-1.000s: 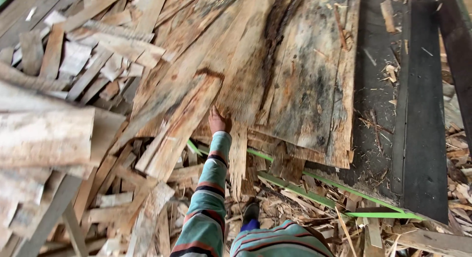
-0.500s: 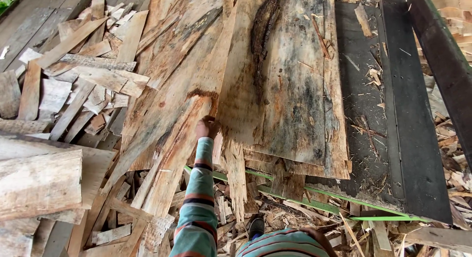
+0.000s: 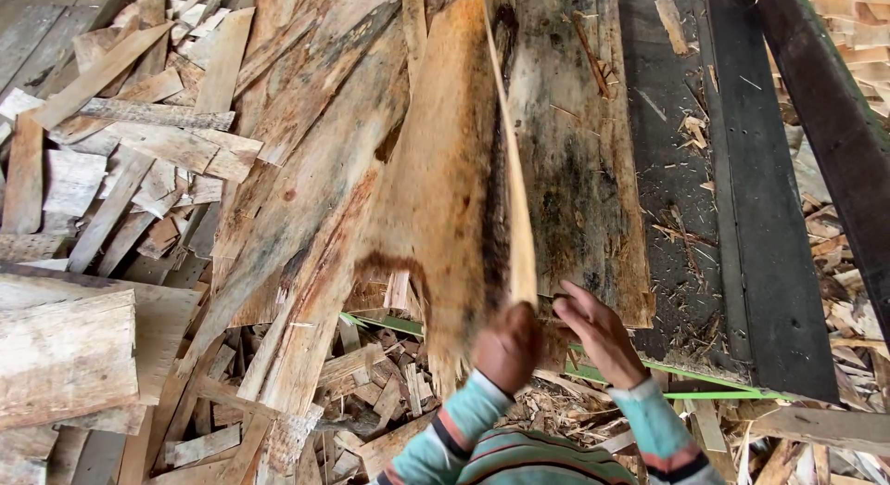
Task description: Cutting and trimming thin sheets of wood veneer using a large manual industrial cutter.
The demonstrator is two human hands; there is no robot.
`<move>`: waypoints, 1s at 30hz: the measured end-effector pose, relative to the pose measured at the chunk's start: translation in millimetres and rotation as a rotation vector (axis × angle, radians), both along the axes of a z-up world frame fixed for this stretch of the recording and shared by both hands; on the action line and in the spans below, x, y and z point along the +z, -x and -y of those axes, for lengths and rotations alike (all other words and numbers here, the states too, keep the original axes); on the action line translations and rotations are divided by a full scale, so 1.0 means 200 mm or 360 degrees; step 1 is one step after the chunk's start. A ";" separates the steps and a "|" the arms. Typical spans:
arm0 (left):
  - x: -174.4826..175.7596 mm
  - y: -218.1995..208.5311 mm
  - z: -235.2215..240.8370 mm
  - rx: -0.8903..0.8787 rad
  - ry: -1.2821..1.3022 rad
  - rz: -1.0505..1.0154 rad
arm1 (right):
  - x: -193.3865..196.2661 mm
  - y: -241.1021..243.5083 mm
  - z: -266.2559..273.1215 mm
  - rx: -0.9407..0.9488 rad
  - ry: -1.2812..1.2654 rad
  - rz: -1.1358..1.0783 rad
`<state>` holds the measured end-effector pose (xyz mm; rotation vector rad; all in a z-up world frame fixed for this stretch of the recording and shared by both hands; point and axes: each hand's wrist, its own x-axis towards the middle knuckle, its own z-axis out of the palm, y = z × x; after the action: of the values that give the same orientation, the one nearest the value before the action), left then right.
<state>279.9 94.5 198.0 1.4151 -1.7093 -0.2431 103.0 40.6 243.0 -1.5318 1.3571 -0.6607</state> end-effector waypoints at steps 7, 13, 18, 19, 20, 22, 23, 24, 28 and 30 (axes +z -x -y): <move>0.12 -0.04 -0.03 -0.0503 0.0010 0.0191 | -0.41 0.21 0.16 -0.0132 -0.0294 -0.0445; -0.45 -0.26 0.22 0.0117 -0.0941 0.0700 | -0.44 0.44 0.06 -0.0687 -0.0772 0.0223; -0.53 -0.28 0.23 0.0150 -0.0795 0.0693 | -0.72 0.56 0.02 -0.0855 -0.0749 0.0194; -0.52 -0.28 0.23 0.0141 -0.0803 0.0690 | -0.72 0.61 0.01 -0.0863 -0.0756 0.0188; -0.51 -0.28 0.24 0.0148 -0.0829 0.0678 | -0.72 0.66 0.02 -0.0813 -0.0782 0.0469; -0.50 -0.28 0.24 0.0156 -0.0862 0.0669 | -0.95 1.09 0.03 -0.0758 -0.0807 0.0751; -0.51 -0.29 0.23 0.0165 -0.0839 0.0659 | -1.11 1.41 0.05 -0.0626 -0.0605 0.0865; -0.51 -0.28 0.24 0.0166 -0.0803 0.0645 | -1.21 1.68 0.12 -0.0499 -0.0385 0.0973; -0.41 -0.27 0.24 0.0115 -0.0917 0.0654 | -0.14 1.28 0.00 -0.1132 -0.0583 -0.0326; -0.38 -0.28 0.24 0.0122 -0.1042 0.0683 | -0.07 1.24 -0.10 -0.1094 -0.0736 -0.0437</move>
<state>335.0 46.1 121.2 2.1256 -2.0135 -0.5198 -145.9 59.9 229.1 -0.7877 2.1060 -0.4930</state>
